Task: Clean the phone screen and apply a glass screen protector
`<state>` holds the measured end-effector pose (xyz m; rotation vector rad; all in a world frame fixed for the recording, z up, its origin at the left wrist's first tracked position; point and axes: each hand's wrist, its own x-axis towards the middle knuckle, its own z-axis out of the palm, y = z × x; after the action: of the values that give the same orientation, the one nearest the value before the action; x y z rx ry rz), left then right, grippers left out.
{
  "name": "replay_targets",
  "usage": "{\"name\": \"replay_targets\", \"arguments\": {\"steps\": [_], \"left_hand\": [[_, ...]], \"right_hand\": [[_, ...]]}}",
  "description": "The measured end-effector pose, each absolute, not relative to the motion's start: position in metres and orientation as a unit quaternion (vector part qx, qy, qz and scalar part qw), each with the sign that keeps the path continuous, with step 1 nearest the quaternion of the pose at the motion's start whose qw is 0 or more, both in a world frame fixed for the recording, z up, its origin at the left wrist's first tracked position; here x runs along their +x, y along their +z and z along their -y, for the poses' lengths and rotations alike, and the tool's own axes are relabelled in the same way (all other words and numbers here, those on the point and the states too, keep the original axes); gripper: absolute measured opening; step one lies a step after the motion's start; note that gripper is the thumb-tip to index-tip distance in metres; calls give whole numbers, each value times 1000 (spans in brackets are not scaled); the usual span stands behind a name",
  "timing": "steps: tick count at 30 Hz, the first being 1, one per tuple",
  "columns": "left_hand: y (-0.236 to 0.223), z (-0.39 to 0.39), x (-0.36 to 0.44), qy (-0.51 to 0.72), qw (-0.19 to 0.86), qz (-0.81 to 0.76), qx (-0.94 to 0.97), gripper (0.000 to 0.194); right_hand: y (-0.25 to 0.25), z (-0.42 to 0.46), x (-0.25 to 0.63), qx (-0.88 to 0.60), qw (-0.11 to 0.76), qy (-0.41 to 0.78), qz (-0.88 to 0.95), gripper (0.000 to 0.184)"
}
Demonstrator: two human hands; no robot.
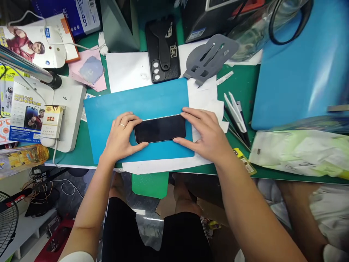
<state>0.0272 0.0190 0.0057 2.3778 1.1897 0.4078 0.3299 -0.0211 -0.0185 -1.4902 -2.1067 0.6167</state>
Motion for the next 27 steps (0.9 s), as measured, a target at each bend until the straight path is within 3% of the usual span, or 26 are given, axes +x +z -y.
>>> {"name": "replay_targets", "arguments": {"steps": [27], "left_hand": [[8,-21,28,140,224,-422,867,63]], "right_hand": [[-14,20,328,-573,224,268,741,71]]}}
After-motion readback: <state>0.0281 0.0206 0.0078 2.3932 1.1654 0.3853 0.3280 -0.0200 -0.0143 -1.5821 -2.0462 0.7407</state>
